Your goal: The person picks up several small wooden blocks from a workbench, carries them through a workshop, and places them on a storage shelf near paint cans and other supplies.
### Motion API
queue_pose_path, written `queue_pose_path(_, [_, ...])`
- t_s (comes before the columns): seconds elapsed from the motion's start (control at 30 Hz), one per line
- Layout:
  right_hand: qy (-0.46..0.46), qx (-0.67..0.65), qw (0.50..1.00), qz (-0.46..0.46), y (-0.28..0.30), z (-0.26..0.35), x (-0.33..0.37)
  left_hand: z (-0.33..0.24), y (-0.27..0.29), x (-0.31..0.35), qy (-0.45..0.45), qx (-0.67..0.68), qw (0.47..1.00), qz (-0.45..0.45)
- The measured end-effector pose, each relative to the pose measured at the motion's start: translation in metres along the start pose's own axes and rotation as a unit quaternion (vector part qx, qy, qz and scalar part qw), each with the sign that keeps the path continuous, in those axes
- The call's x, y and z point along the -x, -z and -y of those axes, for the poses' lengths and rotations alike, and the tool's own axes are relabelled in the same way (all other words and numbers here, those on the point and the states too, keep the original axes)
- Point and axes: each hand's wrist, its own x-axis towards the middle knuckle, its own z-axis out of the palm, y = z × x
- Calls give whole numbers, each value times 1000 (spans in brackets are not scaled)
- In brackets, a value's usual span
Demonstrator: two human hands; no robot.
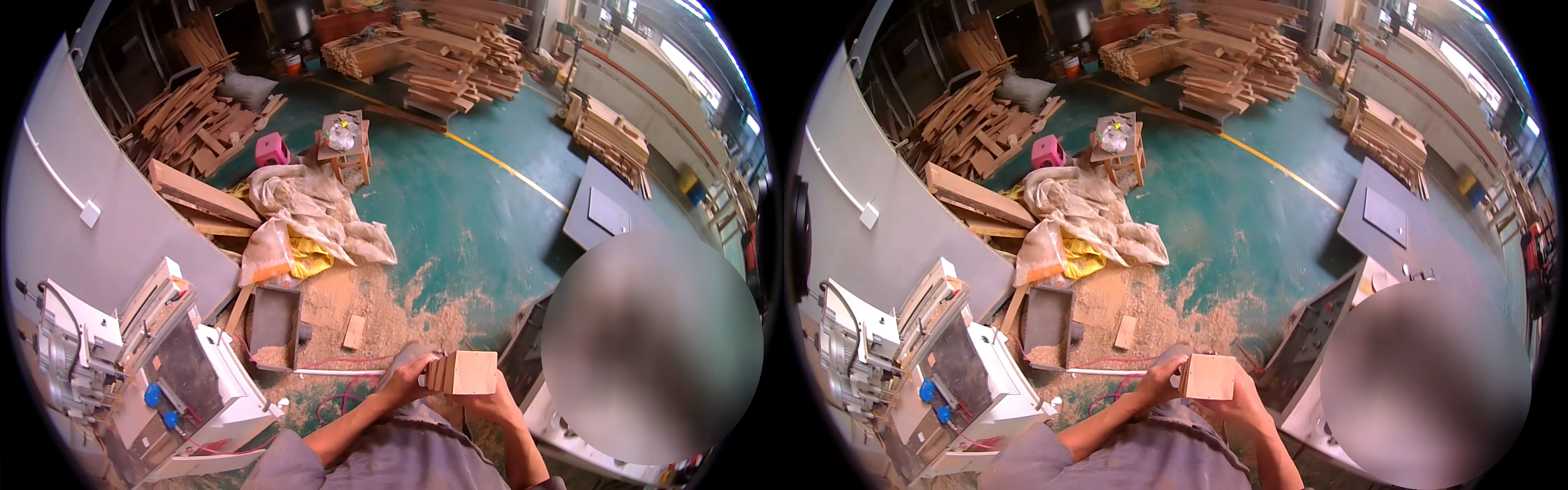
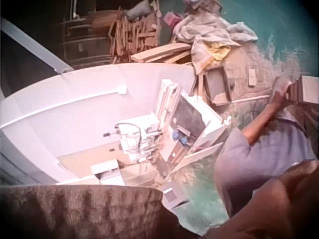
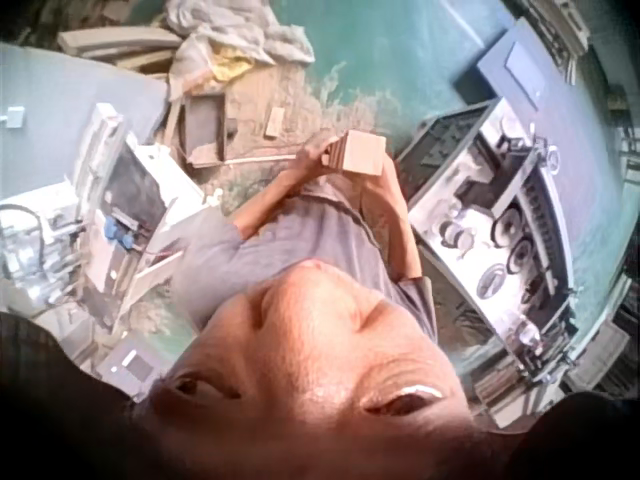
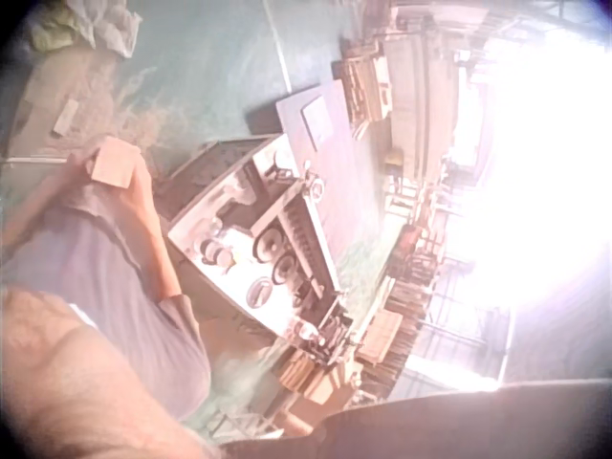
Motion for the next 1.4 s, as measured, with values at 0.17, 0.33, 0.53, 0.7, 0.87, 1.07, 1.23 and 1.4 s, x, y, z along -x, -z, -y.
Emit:
queue_pose_path(0.17, [28,61,998,-20,50,-5,-120,72,-3,-103,26,29,999,3])
queue_pose_path(0.33, [5,63,998,-1,92,-20,-255,149,21,-231,5,-1,1000,-9])
queue_pose_path(0.53, [0,36,999,-5,154,-23,-408,203,58,-383,19,-20,1000,3])
queue_pose_path(0.7, [1,37,999,-7,204,-44,-530,259,68,-498,45,-26,998,17])
queue_pose_path(0.87, [66,12,997,35,266,-74,-679,351,64,-618,76,-22,997,-8])
queue_pose_path(1.07, [53,50,992,100,344,-72,-856,400,81,-783,99,-20,990,-98])
queue_pose_path(1.23, [56,76,983,158,380,-51,-1007,453,110,-882,162,-27,972,-169])
queue_pose_path(1.4, [33,100,964,242,380,-66,-1158,516,164,-972,212,-41,960,-179])
